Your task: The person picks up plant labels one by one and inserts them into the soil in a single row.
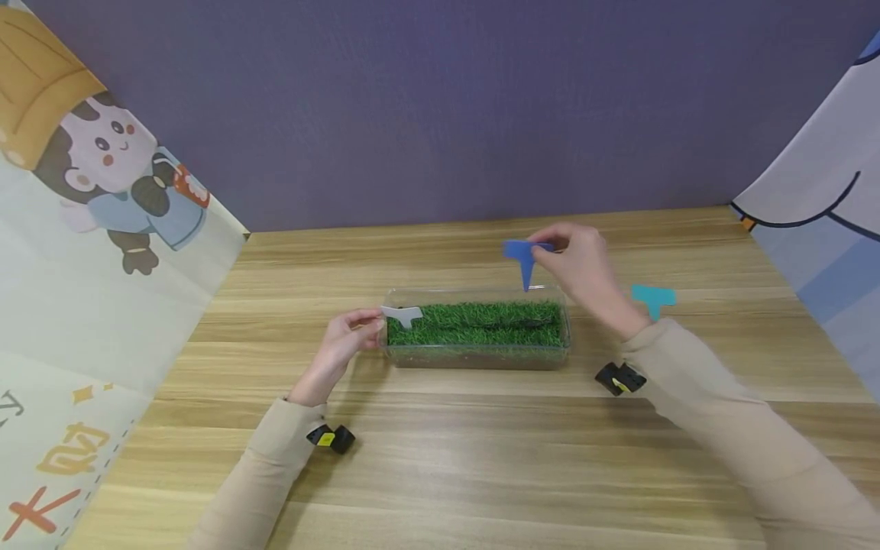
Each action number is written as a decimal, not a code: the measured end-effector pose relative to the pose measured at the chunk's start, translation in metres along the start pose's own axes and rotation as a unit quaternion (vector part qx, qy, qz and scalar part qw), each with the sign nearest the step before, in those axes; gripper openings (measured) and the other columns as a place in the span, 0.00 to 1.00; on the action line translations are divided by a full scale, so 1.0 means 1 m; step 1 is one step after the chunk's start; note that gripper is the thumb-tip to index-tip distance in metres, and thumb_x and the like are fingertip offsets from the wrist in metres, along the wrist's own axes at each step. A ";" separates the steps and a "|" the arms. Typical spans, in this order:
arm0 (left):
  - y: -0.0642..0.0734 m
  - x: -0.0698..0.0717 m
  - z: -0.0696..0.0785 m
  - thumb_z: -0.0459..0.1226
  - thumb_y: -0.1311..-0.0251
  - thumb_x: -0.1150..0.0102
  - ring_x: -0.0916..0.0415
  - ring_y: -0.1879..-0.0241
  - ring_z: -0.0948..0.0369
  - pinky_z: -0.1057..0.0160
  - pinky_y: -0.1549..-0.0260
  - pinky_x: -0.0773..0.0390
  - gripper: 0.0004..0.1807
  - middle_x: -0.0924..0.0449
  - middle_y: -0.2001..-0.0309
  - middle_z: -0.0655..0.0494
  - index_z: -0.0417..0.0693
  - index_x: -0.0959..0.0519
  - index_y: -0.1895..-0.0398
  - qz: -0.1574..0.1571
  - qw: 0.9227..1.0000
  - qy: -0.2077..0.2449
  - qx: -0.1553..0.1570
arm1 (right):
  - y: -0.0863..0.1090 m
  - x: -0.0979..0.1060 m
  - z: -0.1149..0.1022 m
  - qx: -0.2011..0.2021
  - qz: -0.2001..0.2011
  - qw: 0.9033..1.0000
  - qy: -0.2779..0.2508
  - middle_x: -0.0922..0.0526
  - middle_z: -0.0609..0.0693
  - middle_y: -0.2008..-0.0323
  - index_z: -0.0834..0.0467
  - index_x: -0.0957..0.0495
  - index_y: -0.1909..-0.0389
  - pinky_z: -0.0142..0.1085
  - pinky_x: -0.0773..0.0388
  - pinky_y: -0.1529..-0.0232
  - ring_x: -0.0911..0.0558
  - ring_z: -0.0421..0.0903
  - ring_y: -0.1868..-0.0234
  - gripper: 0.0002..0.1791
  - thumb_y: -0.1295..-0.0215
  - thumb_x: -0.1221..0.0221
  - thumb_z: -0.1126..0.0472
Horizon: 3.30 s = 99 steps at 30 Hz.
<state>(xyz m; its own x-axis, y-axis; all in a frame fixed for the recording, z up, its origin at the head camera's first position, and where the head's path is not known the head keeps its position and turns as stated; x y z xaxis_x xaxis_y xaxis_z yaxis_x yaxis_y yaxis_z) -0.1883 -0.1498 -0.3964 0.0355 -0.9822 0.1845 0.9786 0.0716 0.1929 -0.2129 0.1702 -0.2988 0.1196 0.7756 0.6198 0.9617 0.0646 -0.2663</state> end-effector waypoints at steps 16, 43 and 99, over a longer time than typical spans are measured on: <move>0.008 0.008 0.003 0.27 0.46 0.47 0.27 0.69 0.56 0.57 0.62 0.22 0.15 0.25 0.62 0.47 0.33 0.27 0.54 -0.011 1.000 0.002 -0.001 | 0.009 -0.026 -0.037 0.007 -0.028 0.999 -0.035 0.20 0.61 0.66 0.66 0.22 0.63 0.25 0.30 0.78 0.23 0.43 0.71 0.09 0.45 0.42 0.67; 0.013 0.010 0.006 0.28 0.46 0.47 0.27 0.64 0.49 0.53 0.59 0.23 0.15 0.25 0.62 0.45 0.33 0.27 0.54 -0.018 1.000 -0.003 0.005 | 0.017 -0.069 -0.052 0.012 -0.098 0.993 -0.065 0.20 0.58 0.65 0.64 0.22 0.63 0.34 0.25 0.69 0.22 0.51 0.64 0.08 0.44 0.44 0.68; 0.010 0.008 0.004 0.28 0.45 0.48 0.27 0.64 0.49 0.53 0.59 0.23 0.14 0.26 0.63 0.47 0.34 0.26 0.53 -0.020 1.000 0.001 0.008 | 0.027 -0.103 -0.038 0.006 -0.148 0.988 -0.048 0.22 0.57 0.59 0.63 0.22 0.64 0.42 0.24 0.59 0.24 0.51 0.57 0.08 0.44 0.45 0.69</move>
<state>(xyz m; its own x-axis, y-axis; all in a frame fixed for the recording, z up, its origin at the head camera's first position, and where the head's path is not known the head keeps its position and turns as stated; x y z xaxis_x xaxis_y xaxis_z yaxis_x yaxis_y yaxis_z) -0.1785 -0.1561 -0.3894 -0.0038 -0.9846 0.1750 0.9761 0.0344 0.2147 -0.1897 0.0685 -0.3419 -0.1913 0.7773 0.5993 0.9481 0.3043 -0.0920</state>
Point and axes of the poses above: each hand's wrist, its own y-axis away from the middle knuckle, its own x-axis out of the back of the hand, z = x × y, the point moved 2 cm from there along -y, towards the middle knuckle
